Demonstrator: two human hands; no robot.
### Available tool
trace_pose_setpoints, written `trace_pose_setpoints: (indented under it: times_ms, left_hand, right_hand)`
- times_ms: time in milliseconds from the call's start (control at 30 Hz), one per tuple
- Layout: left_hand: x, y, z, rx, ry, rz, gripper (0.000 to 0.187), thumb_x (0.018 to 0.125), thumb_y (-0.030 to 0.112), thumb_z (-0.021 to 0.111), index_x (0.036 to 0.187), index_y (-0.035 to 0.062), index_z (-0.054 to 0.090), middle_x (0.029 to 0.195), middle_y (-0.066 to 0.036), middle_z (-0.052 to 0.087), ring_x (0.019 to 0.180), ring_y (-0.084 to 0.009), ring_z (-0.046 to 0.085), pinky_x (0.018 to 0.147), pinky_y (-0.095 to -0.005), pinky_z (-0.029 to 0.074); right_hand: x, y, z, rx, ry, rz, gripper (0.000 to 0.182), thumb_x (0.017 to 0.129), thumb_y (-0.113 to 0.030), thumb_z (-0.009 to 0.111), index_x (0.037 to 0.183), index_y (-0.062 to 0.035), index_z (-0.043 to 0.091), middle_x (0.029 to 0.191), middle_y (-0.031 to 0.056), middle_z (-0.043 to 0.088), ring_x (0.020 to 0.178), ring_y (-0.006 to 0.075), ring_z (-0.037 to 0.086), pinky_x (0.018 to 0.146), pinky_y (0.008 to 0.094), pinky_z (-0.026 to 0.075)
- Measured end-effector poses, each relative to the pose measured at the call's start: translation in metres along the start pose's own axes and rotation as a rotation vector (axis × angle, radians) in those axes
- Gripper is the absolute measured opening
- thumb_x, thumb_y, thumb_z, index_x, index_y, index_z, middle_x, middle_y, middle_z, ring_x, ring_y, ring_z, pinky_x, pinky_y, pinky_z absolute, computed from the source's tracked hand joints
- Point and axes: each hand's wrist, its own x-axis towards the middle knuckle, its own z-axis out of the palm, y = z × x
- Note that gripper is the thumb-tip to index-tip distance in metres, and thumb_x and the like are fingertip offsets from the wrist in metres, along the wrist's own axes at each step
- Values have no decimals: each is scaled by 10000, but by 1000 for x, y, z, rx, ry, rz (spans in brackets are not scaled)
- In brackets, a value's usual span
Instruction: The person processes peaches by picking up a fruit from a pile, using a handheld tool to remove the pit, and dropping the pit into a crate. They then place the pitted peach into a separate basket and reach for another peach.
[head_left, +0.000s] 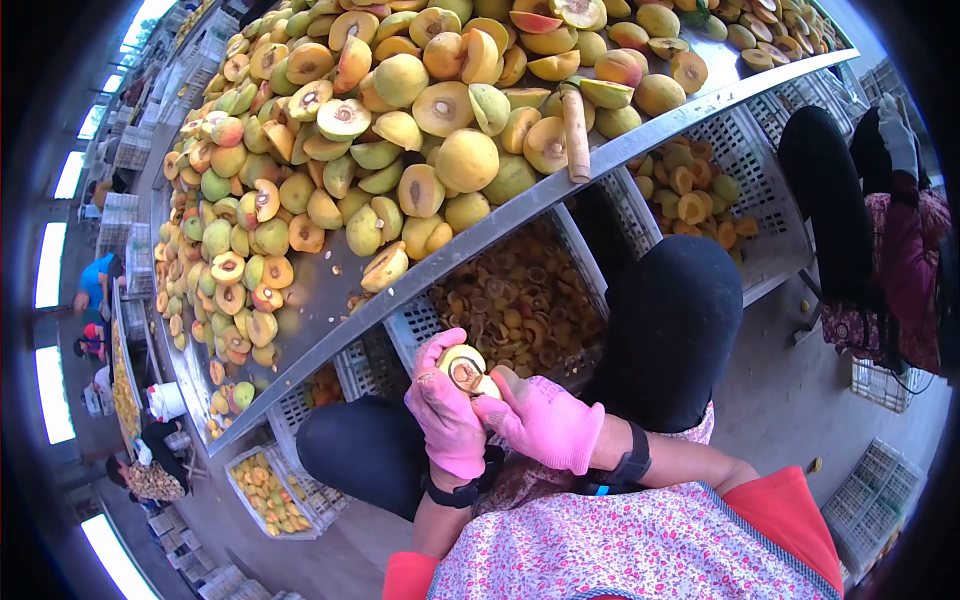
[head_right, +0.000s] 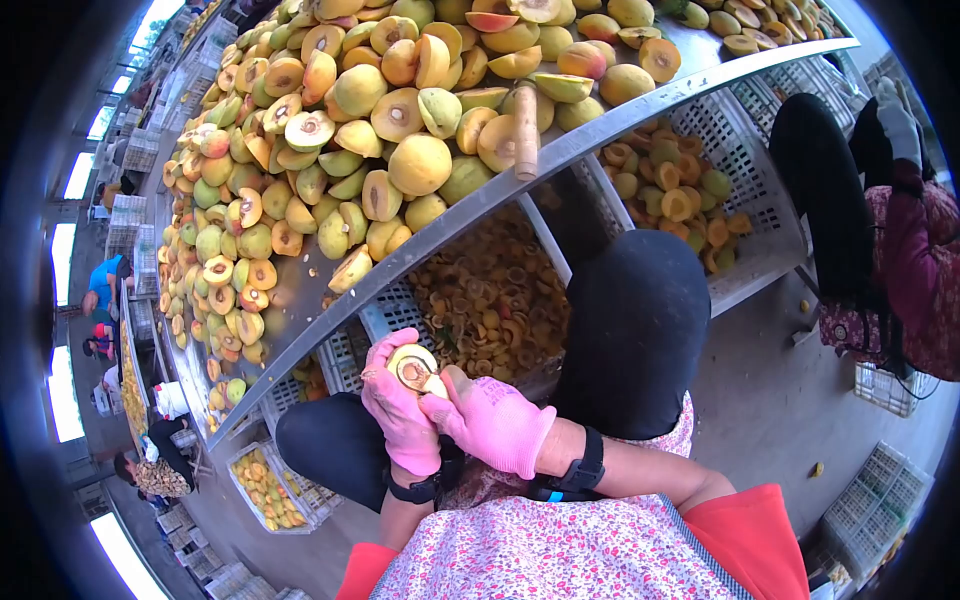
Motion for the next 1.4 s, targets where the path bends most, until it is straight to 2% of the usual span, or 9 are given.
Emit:
trace_pose_setpoints:
  times_ms: [433,600,667,900,1033,1133,1200,1267,1400]
  left_hand:
    - [17,12,-29,131,-336,-83,812,1043,638,213,970,-24,677,876,-140,687,773,-233,672,722,-331,496]
    - [-9,-2,-6,-214,-38,-90,821,997,716,286,1297,-1,549,1079,-93,640,904,-175,649,788,-295,543]
    - [-15,7,10,-241,115,-28,769,1004,698,295,1174,6,583,1018,-95,647,817,-158,636,699,-289,533]
    - [-9,11,-10,-222,90,-177,811,1042,634,245,751,-3,653,743,-63,659,605,-150,603,594,-271,467]
    - [-4,18,-10,-205,116,-229,828,1048,624,239,695,-3,650,685,-63,656,581,-157,597,588,-286,470]
    - [5,10,-23,-224,-77,-176,834,1059,600,237,672,-10,655,667,-71,656,604,-166,614,600,-300,477]
    - [16,11,-31,-239,-438,-142,832,1068,574,236,656,-11,661,660,-85,663,616,-177,626,612,-308,484]
    - [20,6,-33,-277,-504,-94,822,1072,558,237,663,-13,665,663,-92,667,617,-187,630,616,-314,487]
    - [21,3,-29,-408,-560,-48,809,1071,549,244,655,-7,661,661,-119,671,616,-236,640,616,-332,495]
  right_hand:
    - [-3,6,0,-78,-154,74,468,1041,-449,469,1082,15,518,836,274,654,848,461,653,709,489,508]
    - [0,7,2,190,-141,55,416,1058,-379,471,1147,22,534,804,202,662,761,332,669,689,415,512]
    - [-3,5,2,317,-221,118,411,1070,-353,457,1190,29,547,843,123,665,787,172,624,721,366,509]
    - [-2,1,2,352,-426,246,376,1086,-333,430,1216,-1,548,852,43,614,769,125,545,705,311,475]
    - [-2,13,10,414,-400,166,400,1085,-385,420,1103,-8,555,783,20,564,726,103,503,663,294,446]
    - [-1,14,3,567,-525,273,449,1076,-453,412,983,-33,544,703,-4,511,629,85,470,573,273,416]
    - [-2,12,-6,646,-601,307,455,1072,-478,408,945,-59,534,661,-20,475,555,68,434,503,247,385]
    - [-4,9,-12,819,-743,497,456,1060,-527,404,905,-109,503,613,-48,419,433,40,345,382,222,299]
    - [-7,12,-11,984,-765,460,450,1061,-540,392,899,-131,489,595,-60,394,370,28,282,319,215,224]
